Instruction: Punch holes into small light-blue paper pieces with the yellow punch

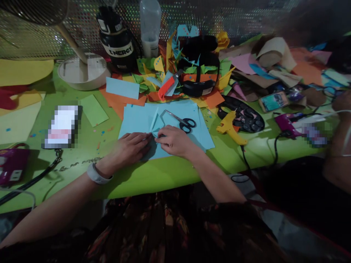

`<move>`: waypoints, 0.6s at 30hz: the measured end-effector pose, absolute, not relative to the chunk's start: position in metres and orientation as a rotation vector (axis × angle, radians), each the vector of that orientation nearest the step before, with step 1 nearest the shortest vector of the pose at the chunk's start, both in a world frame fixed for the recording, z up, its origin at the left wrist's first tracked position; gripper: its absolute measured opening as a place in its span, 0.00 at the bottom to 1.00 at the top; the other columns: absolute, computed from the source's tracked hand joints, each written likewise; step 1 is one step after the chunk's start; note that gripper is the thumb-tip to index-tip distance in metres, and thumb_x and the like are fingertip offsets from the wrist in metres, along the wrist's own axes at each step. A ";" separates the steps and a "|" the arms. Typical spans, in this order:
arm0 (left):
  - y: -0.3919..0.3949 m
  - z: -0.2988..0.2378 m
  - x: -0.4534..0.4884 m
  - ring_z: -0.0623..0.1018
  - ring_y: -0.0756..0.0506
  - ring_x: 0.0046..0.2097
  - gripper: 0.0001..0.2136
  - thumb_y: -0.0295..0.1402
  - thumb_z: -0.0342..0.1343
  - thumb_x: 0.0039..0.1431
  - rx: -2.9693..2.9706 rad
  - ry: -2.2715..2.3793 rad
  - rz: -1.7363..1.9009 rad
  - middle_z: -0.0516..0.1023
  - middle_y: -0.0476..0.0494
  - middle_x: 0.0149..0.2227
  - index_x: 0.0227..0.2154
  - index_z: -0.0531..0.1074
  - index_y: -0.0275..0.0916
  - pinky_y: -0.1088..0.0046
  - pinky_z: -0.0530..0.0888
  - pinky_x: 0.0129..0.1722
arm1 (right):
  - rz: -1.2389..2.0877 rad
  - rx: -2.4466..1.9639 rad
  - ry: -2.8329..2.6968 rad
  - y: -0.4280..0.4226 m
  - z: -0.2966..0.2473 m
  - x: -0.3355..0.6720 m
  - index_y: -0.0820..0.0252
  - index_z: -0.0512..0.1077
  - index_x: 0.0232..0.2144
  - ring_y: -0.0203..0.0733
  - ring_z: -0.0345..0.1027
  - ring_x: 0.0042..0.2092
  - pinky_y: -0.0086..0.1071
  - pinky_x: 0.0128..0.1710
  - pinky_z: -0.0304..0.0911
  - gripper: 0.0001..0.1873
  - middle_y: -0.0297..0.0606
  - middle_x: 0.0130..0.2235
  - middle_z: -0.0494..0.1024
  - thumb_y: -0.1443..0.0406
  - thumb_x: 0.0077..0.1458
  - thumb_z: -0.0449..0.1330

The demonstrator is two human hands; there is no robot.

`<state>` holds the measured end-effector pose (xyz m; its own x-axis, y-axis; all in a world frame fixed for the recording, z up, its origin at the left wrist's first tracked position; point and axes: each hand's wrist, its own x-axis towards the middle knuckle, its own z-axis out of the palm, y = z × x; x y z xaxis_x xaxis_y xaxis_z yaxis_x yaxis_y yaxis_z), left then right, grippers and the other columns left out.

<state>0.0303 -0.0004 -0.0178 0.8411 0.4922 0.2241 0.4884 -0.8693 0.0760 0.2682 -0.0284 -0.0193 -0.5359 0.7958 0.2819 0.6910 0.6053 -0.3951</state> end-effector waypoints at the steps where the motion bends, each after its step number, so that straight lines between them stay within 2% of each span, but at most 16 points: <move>1: 0.000 -0.017 0.031 0.77 0.41 0.51 0.15 0.32 0.48 0.67 3.001 0.809 0.365 0.77 0.38 0.53 0.53 0.71 0.38 0.62 0.74 0.43 | 0.351 -1.173 -2.393 -0.028 -0.019 0.269 0.54 0.79 0.40 0.43 0.68 0.46 0.38 0.45 0.64 0.14 0.38 0.43 0.79 0.70 0.57 0.55; 6: 0.000 -0.018 0.031 0.77 0.41 0.51 0.16 0.33 0.48 0.66 3.010 0.800 0.375 0.76 0.39 0.55 0.54 0.70 0.37 0.62 0.74 0.43 | 0.388 -1.148 -2.387 -0.027 -0.018 0.272 0.53 0.80 0.40 0.42 0.69 0.46 0.39 0.46 0.65 0.16 0.38 0.43 0.79 0.72 0.57 0.54; 12: -0.001 -0.020 0.031 0.76 0.40 0.52 0.17 0.33 0.49 0.66 2.979 0.872 0.366 0.75 0.39 0.55 0.55 0.69 0.40 0.62 0.72 0.44 | 0.273 -1.177 -2.501 -0.029 -0.015 0.269 0.54 0.80 0.40 0.45 0.68 0.47 0.41 0.45 0.64 0.15 0.41 0.44 0.78 0.70 0.59 0.54; 18: -0.003 -0.026 0.033 0.73 0.40 0.52 0.20 0.37 0.47 0.68 3.018 0.901 0.369 0.74 0.37 0.55 0.60 0.63 0.41 0.61 0.70 0.45 | 0.265 -1.193 -2.524 -0.031 -0.012 0.268 0.55 0.79 0.41 0.46 0.68 0.48 0.41 0.46 0.64 0.15 0.42 0.46 0.78 0.71 0.60 0.54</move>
